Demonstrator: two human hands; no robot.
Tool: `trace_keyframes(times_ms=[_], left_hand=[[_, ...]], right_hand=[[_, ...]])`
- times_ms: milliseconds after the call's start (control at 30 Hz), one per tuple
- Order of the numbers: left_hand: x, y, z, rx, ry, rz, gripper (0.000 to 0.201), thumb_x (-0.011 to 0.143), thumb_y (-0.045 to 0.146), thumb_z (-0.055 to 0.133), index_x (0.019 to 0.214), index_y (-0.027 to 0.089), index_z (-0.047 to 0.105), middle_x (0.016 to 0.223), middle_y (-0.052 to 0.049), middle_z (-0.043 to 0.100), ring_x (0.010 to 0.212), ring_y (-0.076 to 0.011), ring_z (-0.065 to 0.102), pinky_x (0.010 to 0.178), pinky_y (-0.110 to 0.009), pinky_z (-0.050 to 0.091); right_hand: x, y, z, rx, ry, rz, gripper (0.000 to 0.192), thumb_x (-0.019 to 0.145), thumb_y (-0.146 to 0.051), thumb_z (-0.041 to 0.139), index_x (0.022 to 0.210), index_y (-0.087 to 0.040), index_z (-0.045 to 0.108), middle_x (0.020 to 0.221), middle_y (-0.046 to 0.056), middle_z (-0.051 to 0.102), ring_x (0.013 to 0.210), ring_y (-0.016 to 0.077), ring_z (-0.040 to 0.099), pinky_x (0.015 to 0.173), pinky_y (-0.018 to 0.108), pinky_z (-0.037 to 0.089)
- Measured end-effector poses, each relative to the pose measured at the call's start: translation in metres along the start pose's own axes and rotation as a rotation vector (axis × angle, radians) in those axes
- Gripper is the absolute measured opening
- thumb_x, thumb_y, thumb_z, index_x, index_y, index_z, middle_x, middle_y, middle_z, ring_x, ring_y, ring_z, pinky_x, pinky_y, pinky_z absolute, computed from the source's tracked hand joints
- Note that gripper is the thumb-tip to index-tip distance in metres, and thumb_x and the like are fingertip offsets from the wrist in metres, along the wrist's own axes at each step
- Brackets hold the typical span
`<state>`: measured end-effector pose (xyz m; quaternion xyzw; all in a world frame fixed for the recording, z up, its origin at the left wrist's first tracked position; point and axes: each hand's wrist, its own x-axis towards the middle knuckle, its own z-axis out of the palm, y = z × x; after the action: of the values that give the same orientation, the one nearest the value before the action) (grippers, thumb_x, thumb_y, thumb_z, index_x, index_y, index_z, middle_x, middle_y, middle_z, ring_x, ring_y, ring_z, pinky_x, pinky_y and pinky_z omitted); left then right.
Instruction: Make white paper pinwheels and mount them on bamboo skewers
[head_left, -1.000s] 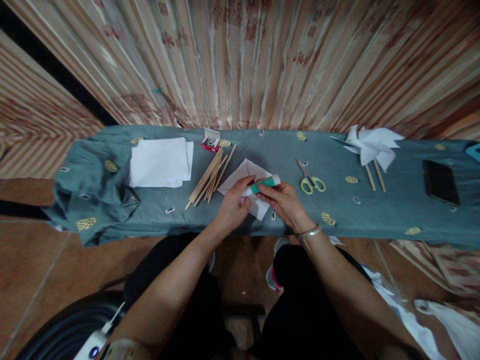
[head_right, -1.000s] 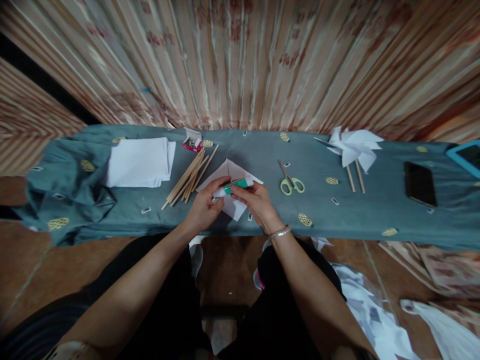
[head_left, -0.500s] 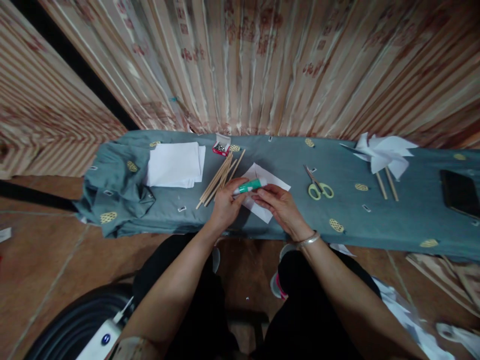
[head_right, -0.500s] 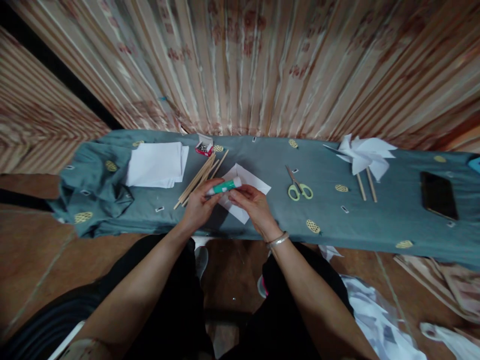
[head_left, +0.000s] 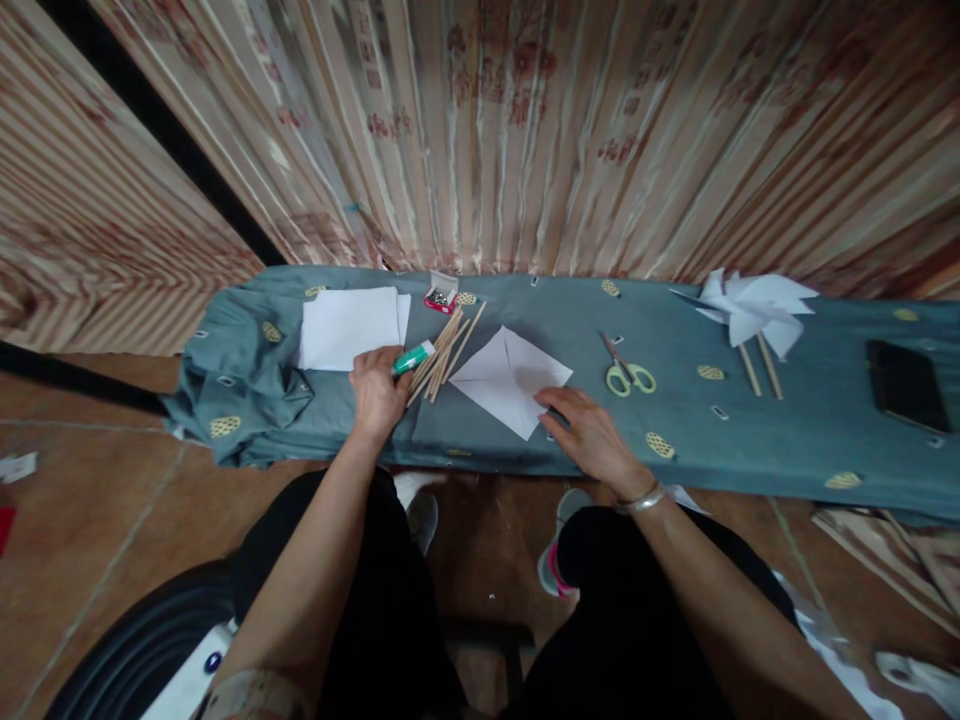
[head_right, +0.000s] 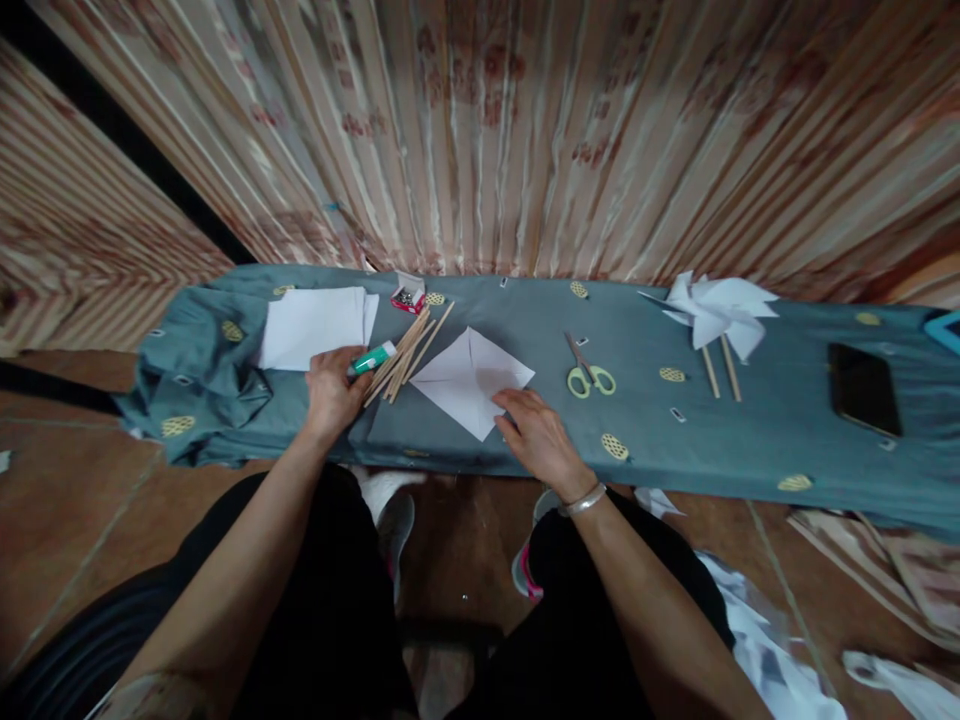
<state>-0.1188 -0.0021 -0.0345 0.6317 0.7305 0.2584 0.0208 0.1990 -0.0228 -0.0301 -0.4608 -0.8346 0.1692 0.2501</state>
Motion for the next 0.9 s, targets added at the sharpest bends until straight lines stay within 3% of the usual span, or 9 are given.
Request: trace_keyframes(times_ms=[100,200,267,400,533,767,900], left_hand=[[-0.012,0.016,0.000,-0.040,0.071,0.209,0.050,0.080,0.029,0.066,0.128,0.019,0.057,0.135,-0.013,0.057,0.125,-0.0337,0.045,0.104,-0.053,0.038],[-0.027,0.041,0.009,-0.162,-0.101,0.627,0.041,0.082,0.025,0.067,0.123,0.021,0.060,0.135,-0.013,0.058,0.128,-0.0312,0.046,0.106,-0.054,0.040],[-0.033,0.058,0.018,-0.211,-0.185,0.735,0.035,0.084,0.021,0.065,0.119,0.018,0.063,0.130,-0.014,0.061,0.125,-0.0301,0.050,0.103,-0.051,0.044],[-0.033,0.074,0.030,-0.247,-0.277,0.781,0.026,0.089,0.023,0.060,0.114,0.017,0.065,0.121,-0.012,0.066,0.115,-0.0260,0.059,0.097,-0.045,0.051],[-0.026,0.073,0.031,-0.271,-0.268,0.823,0.018,0.092,0.024,0.057,0.103,0.016,0.070,0.107,-0.010,0.071,0.107,-0.0238,0.062,0.093,-0.042,0.053],[-0.022,0.075,0.033,-0.381,-0.323,0.659,0.023,0.096,0.023,0.049,0.097,0.015,0.070,0.097,-0.008,0.073,0.095,-0.0218,0.064,0.089,-0.040,0.053],[-0.020,0.072,0.029,-0.409,-0.383,0.644,0.025,0.087,0.029,0.064,0.109,0.016,0.068,0.111,-0.011,0.070,0.107,-0.0265,0.060,0.093,-0.044,0.052]], right_hand=[[-0.007,0.000,0.005,-0.010,-0.006,-0.055,0.035,0.094,-0.024,0.049,0.126,-0.020,0.062,0.132,0.013,0.063,0.125,0.0272,0.057,0.106,0.051,0.046],[-0.010,0.001,0.009,-0.011,-0.034,-0.080,0.037,0.094,-0.024,0.048,0.130,-0.018,0.059,0.137,0.015,0.059,0.130,0.0277,0.053,0.109,0.053,0.044],[-0.010,0.001,0.010,-0.008,-0.043,-0.085,0.037,0.095,-0.024,0.048,0.130,-0.018,0.059,0.136,0.015,0.060,0.131,0.0277,0.052,0.109,0.053,0.044],[-0.010,-0.001,0.008,0.018,-0.034,-0.076,0.036,0.094,-0.022,0.049,0.129,-0.020,0.060,0.135,0.014,0.060,0.131,0.0269,0.052,0.109,0.053,0.044],[-0.009,-0.002,0.005,0.035,-0.055,-0.046,0.037,0.094,-0.022,0.051,0.130,-0.020,0.059,0.135,0.014,0.060,0.130,0.0269,0.052,0.108,0.053,0.045],[0.000,-0.006,0.000,0.089,-0.068,0.007,0.040,0.088,-0.028,0.064,0.127,-0.021,0.060,0.135,0.012,0.060,0.128,0.0278,0.052,0.108,0.053,0.044],[0.007,-0.009,-0.002,0.108,-0.057,0.032,0.038,0.087,-0.029,0.065,0.124,-0.023,0.061,0.131,0.011,0.063,0.126,0.0287,0.055,0.107,0.053,0.045]])
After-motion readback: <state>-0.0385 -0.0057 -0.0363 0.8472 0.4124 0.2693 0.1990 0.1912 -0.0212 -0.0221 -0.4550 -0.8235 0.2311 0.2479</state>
